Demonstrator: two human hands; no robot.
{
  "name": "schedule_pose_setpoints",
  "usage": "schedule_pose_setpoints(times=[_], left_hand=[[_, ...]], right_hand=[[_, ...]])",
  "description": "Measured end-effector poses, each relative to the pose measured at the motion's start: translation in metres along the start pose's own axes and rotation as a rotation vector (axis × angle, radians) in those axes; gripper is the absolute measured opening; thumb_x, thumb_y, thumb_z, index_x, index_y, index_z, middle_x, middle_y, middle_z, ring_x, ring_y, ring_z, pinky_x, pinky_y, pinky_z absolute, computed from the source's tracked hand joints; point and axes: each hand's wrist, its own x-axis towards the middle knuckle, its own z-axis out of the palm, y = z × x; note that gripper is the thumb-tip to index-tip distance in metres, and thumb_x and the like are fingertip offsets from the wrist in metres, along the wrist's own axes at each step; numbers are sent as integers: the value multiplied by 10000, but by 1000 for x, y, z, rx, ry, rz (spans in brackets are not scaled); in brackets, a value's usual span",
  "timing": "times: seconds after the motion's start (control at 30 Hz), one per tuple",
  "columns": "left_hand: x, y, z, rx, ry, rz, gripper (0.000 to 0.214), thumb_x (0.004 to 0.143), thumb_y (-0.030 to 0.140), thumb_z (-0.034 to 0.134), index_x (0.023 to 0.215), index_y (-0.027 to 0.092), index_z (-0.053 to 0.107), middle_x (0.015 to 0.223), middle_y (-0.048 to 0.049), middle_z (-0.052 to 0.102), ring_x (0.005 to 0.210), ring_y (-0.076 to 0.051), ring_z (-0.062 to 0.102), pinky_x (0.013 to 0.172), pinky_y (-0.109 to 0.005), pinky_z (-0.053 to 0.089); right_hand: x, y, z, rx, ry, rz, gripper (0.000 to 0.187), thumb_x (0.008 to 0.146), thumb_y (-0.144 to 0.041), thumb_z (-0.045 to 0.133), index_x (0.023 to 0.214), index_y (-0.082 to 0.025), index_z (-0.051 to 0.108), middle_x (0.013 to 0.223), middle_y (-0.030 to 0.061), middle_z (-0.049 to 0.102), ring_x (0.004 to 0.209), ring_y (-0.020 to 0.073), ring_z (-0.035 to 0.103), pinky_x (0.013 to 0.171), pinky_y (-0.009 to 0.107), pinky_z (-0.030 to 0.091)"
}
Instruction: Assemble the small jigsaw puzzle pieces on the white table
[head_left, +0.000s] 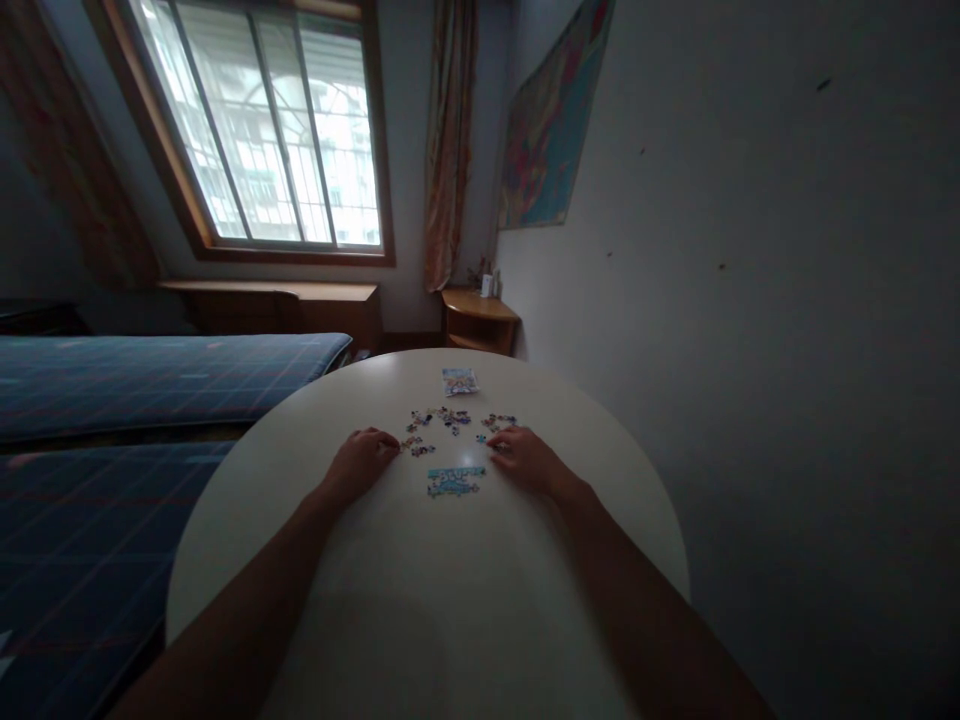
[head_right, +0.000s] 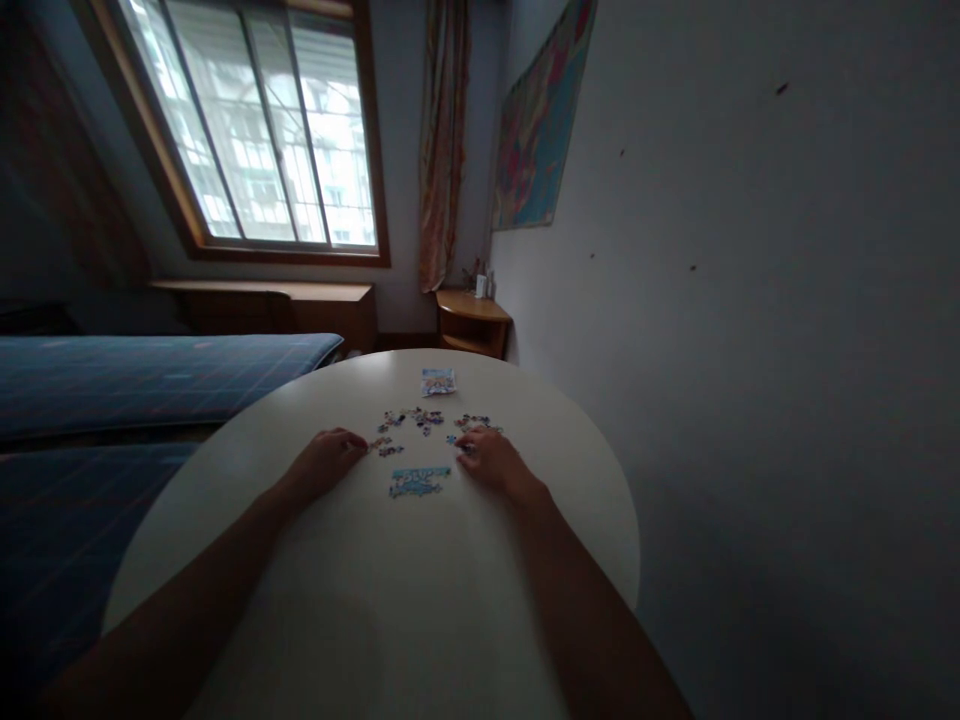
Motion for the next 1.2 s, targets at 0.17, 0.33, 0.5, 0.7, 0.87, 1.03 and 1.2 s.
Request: schedule_pose_setpoints(times=[0.17,0.33,0.5,0.7,0.87,1.03,1.2], left_hand=[[-1,2,-3,-12,-9,-8,263,864,333,518,950,204,730,1023,-82,715,1027,-252,607,945,-354,442],[-2,7,-7,-31,-10,-81,247,857,277,521,1003,190,701,995,-84,725,996,-235,640,882,-322,468],[-4,5,-9,29,57,-270,284,867,238,492,1074,219,687,1036,-78,725,979,-226,661,860,-319,486],[-4,2,-7,117,90,-226,296,858,260,477,1035,210,709,1027,-77,730,1022,-255,642,897,-347,488],[-3,0,-2,137,93,-183,294,839,360,510,945,205,738,993,-91,725,996,-268,635,1010,-409,420],[-2,-1,0,92,63,-115,305,822,391,536,972,216,736,999,-90,713,1021,-267,623,1040,-431,384],[-2,0,-2,62,41,-91,249,814,326,548,916,196,734,1015,-89,723,1047,-265,624,1055,-416,365]], right_hand=[[-2,7,-2,-21,1,44,239,829,-173,617,1039,-172,731,1094,102,693,1020,211,618,960,362,449],[-2,12,1,-11,28,51,279,858,-91,532,1032,-174,734,1100,98,696,1026,200,614,985,357,429],[-1,17,1,-46,18,109,333,858,-51,498,1063,-182,726,1142,87,684,1087,198,584,1011,338,402],[-3,14,-3,-90,25,165,339,867,-80,489,1089,-188,722,1165,90,679,1111,203,580,1006,316,404],[-5,10,-6,-131,53,237,310,882,-122,498,1092,-175,721,1138,105,694,1092,219,601,984,314,423],[-5,12,-5,-131,53,225,293,897,-149,502,1092,-171,719,1146,106,693,1085,220,607,976,314,428],[-4,14,-4,-140,52,230,284,893,-161,513,1086,-179,720,1147,104,692,1084,222,605,976,319,426]])
